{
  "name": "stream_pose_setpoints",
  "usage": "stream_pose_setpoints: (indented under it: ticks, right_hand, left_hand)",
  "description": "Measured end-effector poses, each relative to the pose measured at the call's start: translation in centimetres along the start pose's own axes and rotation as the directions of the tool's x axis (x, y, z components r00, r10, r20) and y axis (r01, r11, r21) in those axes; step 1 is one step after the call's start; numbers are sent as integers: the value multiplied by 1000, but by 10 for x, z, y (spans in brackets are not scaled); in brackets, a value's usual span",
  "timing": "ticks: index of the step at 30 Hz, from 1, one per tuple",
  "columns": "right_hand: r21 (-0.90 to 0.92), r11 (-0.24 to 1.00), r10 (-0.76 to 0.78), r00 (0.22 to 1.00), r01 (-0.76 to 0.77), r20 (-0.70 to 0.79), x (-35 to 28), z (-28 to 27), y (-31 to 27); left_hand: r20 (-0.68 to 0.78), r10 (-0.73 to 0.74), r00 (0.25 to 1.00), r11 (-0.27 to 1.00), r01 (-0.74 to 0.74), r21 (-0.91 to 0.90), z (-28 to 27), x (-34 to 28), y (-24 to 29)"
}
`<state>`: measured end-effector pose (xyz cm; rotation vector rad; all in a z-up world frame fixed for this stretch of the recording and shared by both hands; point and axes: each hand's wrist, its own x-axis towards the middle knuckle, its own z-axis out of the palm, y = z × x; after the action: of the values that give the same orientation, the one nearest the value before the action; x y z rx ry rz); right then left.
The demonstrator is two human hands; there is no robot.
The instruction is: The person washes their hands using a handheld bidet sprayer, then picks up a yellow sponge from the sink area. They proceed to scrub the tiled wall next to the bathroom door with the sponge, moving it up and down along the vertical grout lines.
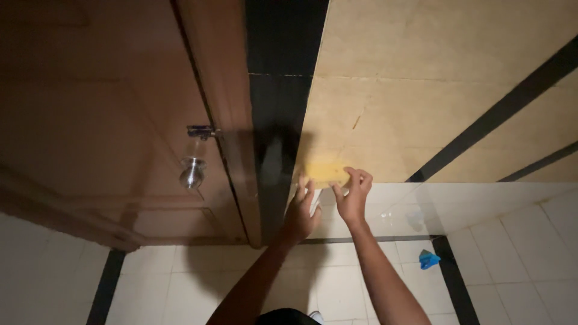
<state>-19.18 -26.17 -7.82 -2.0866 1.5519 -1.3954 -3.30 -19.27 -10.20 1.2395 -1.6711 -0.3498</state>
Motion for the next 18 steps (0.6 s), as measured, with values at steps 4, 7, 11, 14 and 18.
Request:
stream_pose_setpoints:
  ticks: [4, 7, 11, 14, 18]
  right_hand:
    - [11, 998, 66, 998, -66, -24, -16, 7, 25]
    - [65, 998, -13, 998, 17, -68, -8, -2, 28]
    - [50, 997, -49, 994, 54, -93, 15, -31, 8]
    - [21, 986, -161, 976, 166, -147, 31, -48, 0]
    - [117, 989, -77, 986, 94, -147, 47, -67, -6]
  left_hand:
    - [21, 48, 999, 999, -48, -1, -3, -2, 11]
    - [70, 37, 997, 999, -34, -35, -9, 9, 23]
    - [14, 158, 987, 987, -158, 17, -14, 30, 44]
    - [3, 174, 985, 985, -174, 21, -11, 45, 56]
    - [9, 130, 991, 991, -130, 11, -2, 64, 75]
